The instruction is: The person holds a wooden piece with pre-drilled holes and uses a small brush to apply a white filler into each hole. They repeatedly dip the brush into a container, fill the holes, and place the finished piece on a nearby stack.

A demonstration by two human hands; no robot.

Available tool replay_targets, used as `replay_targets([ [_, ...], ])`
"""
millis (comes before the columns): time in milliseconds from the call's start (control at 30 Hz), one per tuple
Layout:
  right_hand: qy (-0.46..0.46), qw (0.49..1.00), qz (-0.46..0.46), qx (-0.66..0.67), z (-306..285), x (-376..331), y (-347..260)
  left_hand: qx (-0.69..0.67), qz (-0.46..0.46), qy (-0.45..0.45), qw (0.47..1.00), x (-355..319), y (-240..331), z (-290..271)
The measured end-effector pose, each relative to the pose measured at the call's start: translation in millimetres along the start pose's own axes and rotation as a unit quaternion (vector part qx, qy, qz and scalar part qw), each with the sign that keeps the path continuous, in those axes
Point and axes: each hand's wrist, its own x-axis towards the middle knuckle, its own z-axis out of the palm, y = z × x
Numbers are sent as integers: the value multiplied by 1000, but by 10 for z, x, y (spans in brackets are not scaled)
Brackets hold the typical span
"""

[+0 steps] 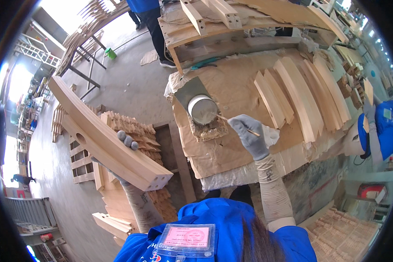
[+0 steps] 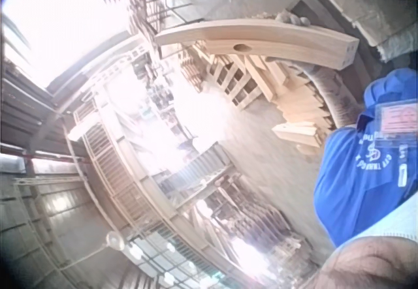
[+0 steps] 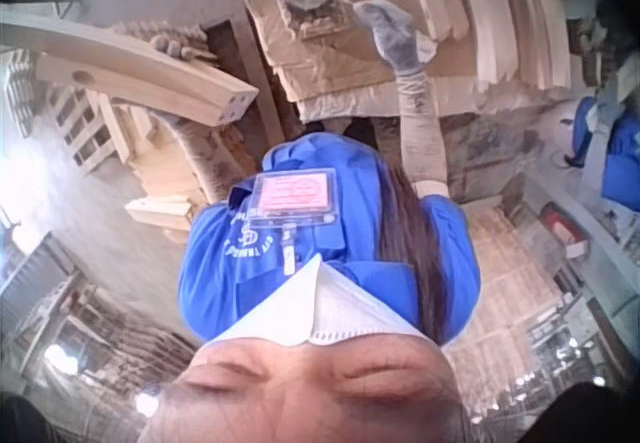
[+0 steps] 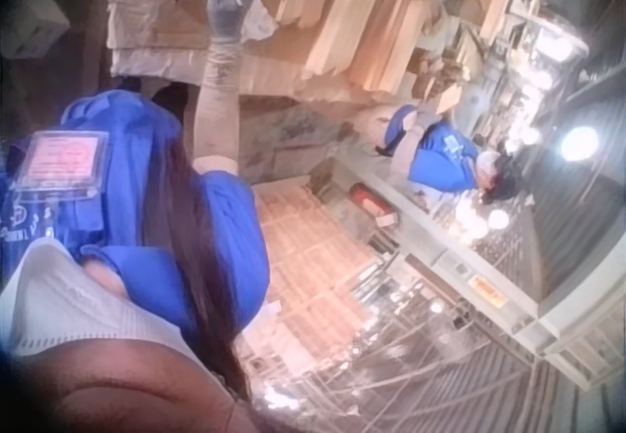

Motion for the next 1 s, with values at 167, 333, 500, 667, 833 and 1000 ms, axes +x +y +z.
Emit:
replay_targets([
  [167,66,983,78,151,130,-184,108,14,8,-1,1000,132,-56,109],
  [333,140,971,98,166,357,-326,224,-4,8,-38,999,225,-105,167],
  [500,166,953,134,217,574,-437,244,-11,10,-53,998,277,-119,172],
  [667,180,919,179,301,657,-464,159,-23,3,-72,997,298,-128,198],
  [833,193,852,244,420,662,-468,118,-26,5,-78,997,275,-149,189],
  [1000,193,866,222,404,659,-483,180,-8,16,-52,998,250,-177,229],
])
